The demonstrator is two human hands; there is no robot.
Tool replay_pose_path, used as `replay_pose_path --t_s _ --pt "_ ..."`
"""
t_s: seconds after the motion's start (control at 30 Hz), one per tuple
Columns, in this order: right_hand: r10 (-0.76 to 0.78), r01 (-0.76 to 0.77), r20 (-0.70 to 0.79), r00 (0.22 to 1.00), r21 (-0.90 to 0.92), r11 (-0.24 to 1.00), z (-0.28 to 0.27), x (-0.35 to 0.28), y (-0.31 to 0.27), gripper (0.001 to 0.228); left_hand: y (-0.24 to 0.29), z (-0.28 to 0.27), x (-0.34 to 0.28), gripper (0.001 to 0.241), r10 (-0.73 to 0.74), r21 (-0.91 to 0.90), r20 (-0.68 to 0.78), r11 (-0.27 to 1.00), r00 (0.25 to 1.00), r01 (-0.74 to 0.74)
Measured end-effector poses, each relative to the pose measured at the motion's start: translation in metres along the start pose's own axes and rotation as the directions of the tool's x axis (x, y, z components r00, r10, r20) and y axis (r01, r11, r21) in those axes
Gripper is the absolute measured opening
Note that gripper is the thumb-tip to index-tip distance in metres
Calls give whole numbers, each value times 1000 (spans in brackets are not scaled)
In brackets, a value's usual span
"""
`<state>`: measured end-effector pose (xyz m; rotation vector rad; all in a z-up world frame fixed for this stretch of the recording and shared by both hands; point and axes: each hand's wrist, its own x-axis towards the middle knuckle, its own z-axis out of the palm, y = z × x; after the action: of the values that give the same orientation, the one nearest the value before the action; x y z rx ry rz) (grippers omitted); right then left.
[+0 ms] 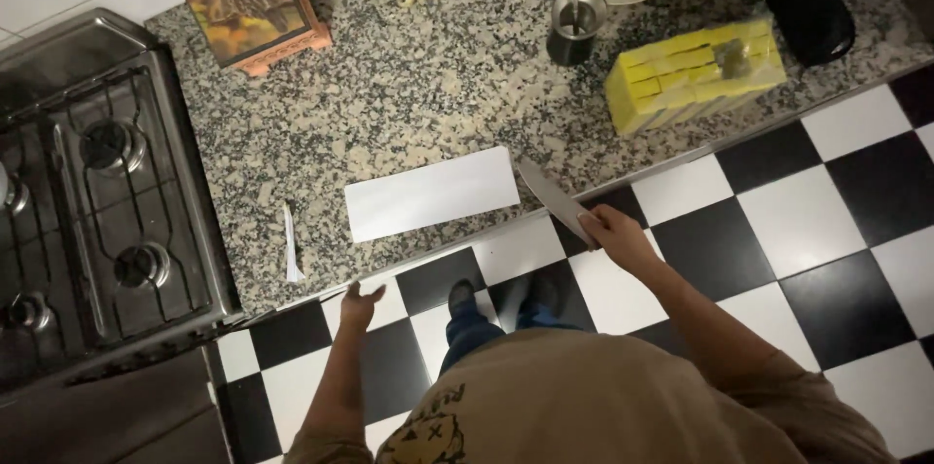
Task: Cutting a piece of white paper into strips using a kitchen knife on a countertop.
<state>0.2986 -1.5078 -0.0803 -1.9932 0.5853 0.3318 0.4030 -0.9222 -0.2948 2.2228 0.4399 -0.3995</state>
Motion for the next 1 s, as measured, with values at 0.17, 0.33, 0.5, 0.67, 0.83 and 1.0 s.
replay_pose_path --t_s 0.17,0.33,0.5,0.67,0.83,1.0 --pt "-37 33 -57 998 -70 997 -5 -3 -3 43 109 -21 -57 34 288 368 586 738 757 -566" --pt "85 -85 -4 996 -58 995 -11 -19 -26 42 303 -18 -116 43 554 63 240 810 797 -583" --pt "52 -53 -8 999 -124 991 -9 -21 -20 41 365 5 -78 124 633 473 493 382 598 -794" --pt "15 -16 -4 1000 -170 985 -20 -25 -28 38 377 12 -62 146 465 564 598 335 653 -755" --pt "-15 23 36 999 -236 972 -26 -25 -35 36 375 12 -56 143 421 580 636 291 647 -761" --pt "-111 124 59 992 -302 945 -29 -34 -43 35 370 10 -56 138 470 530 649 286 599 -798"
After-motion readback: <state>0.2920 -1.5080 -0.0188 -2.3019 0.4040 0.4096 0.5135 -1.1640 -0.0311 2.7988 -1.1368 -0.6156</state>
